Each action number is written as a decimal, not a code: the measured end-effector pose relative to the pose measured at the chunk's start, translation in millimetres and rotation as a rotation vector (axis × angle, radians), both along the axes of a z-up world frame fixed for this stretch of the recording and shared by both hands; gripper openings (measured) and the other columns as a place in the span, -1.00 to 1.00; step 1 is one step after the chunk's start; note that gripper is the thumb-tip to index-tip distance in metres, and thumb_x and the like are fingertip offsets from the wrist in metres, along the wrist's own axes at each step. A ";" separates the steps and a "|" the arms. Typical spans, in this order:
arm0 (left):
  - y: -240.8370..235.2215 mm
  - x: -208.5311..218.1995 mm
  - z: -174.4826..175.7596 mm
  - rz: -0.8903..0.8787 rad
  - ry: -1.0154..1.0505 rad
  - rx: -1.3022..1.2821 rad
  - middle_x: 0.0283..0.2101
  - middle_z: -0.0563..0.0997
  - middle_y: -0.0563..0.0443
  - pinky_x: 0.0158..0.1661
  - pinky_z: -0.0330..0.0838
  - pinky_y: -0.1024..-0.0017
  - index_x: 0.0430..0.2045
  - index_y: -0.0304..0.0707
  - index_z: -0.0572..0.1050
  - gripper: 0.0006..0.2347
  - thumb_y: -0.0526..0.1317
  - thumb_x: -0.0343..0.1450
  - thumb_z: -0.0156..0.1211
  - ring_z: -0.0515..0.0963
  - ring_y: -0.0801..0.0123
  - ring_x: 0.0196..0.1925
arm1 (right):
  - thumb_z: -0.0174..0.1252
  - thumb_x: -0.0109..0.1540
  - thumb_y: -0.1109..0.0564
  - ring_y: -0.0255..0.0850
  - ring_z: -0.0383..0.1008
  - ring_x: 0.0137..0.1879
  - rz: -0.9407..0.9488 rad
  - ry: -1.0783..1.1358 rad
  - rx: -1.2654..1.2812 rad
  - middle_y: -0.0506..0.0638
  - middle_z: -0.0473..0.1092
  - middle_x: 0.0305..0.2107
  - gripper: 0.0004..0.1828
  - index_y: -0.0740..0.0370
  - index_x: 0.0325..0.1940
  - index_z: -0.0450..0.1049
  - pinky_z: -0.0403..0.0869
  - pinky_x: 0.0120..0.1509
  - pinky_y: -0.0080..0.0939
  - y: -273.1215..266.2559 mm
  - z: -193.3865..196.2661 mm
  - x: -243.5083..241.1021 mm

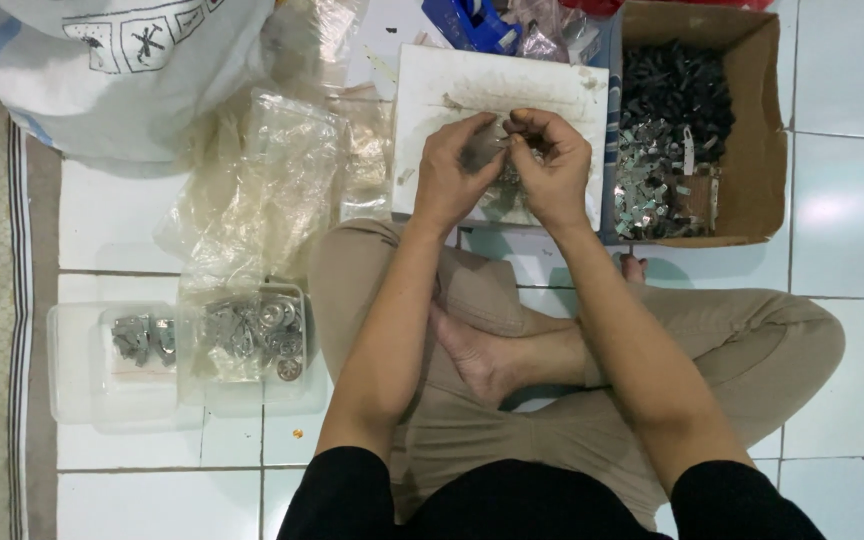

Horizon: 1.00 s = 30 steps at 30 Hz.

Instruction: Sorting and arranging small metal hinges from a pile into a cardboard storage box while sitting on the floor.

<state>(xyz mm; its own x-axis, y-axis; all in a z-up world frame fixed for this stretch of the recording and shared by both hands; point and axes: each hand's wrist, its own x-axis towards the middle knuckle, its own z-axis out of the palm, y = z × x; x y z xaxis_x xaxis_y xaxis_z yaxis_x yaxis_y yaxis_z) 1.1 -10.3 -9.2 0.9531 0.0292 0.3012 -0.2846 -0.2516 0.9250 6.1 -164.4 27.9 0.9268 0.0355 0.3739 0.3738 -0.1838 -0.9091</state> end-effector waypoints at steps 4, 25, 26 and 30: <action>1.0 -1.3 2.7 -0.007 0.001 -0.023 -0.04 0.69 -0.10 0.26 0.35 0.06 0.04 -0.14 0.56 -0.64 -0.17 0.36 0.47 0.61 0.00 0.13 | 0.21 0.24 0.48 -0.09 0.56 0.04 0.012 0.010 0.019 0.26 0.55 -0.15 -0.67 0.47 0.10 0.51 0.56 0.06 -0.13 2.2 2.5 -3.2; 12.9 1.6 7.0 -0.052 -0.055 0.068 0.07 0.66 -0.12 0.17 0.51 0.25 0.12 -0.19 0.51 -0.61 -0.24 0.38 0.37 0.61 0.15 0.15 | 0.43 0.14 -0.11 0.19 0.28 0.05 -0.030 0.135 -0.876 0.22 0.23 -0.09 -0.22 0.33 0.33 0.41 0.34 0.13 0.10 -25.3 -22.9 3.3; 12.4 1.0 7.5 -0.042 -0.067 0.069 0.05 0.67 -0.10 0.14 0.53 0.27 0.10 -0.19 0.52 -0.63 -0.24 0.39 0.36 0.62 0.16 0.11 | 0.38 0.17 -0.01 0.14 0.32 0.03 -0.011 0.202 -0.854 0.18 0.25 -0.11 -0.38 0.26 0.27 0.47 0.37 0.08 0.08 -23.7 -20.7 3.9; 12.6 1.8 4.7 -0.050 -0.055 0.075 0.02 0.68 -0.10 0.11 0.55 0.28 0.11 -0.19 0.51 -0.64 -0.25 0.41 0.36 0.64 0.16 0.07 | 0.25 0.28 0.25 0.18 0.40 0.00 0.042 0.206 -0.875 0.21 0.33 -0.15 -0.65 0.30 0.16 0.53 0.44 -0.01 0.14 -19.9 -12.8 4.1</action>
